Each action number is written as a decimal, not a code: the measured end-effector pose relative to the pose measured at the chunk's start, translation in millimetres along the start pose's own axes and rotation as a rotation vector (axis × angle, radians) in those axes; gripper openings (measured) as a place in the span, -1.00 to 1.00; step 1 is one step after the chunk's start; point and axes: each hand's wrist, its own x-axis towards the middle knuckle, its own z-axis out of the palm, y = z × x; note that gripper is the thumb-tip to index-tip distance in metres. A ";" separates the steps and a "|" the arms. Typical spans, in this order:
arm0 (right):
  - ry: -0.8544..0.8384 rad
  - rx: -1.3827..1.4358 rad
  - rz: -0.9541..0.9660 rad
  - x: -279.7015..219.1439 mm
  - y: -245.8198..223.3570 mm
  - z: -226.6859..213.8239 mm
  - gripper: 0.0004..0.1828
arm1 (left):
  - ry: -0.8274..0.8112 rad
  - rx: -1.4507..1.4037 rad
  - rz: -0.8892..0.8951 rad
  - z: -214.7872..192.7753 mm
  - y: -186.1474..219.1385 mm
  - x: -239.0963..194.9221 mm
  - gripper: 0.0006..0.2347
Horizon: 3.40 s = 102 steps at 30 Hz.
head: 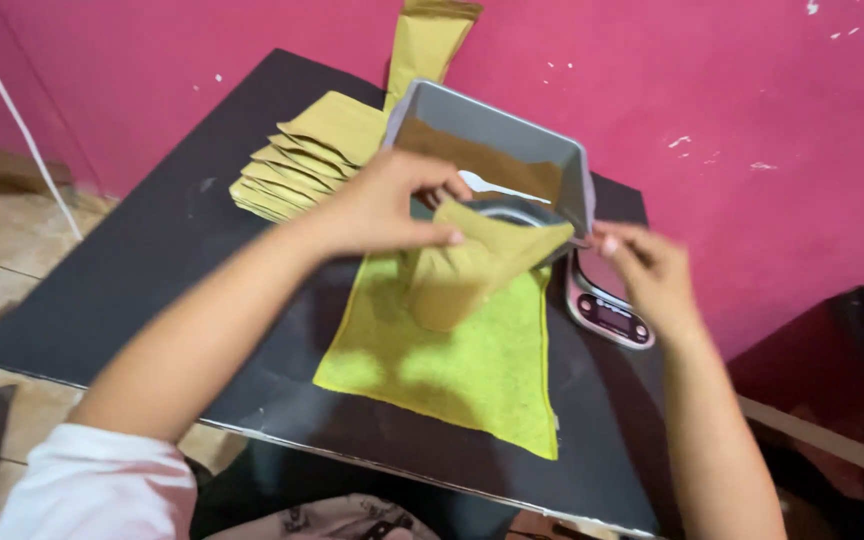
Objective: The person is manually filling empty coffee bags with ground coffee using a spoon and a digital scale for measurement.
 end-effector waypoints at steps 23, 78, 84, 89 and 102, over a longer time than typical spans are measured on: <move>-0.336 -0.220 -0.172 64.6 -180.1 34.7 -0.14 | -0.356 0.667 -0.115 12.8 53.2 54.7 -0.77; -0.405 -0.566 0.000 70.9 -150.7 26.9 -0.79 | -0.415 0.685 -0.097 29.7 43.4 60.5 -0.81; -0.411 -0.620 -0.011 67.9 -153.7 21.8 -0.79 | -0.421 0.696 -0.166 13.3 59.2 58.3 -0.80; -0.413 -0.569 -0.025 72.6 -152.2 31.7 -0.76 | -0.447 0.663 -0.164 16.7 52.2 60.1 -0.83; -0.360 -0.510 -0.140 76.1 -145.6 40.0 -0.81 | -0.462 0.710 -0.152 20.3 45.4 61.5 -0.83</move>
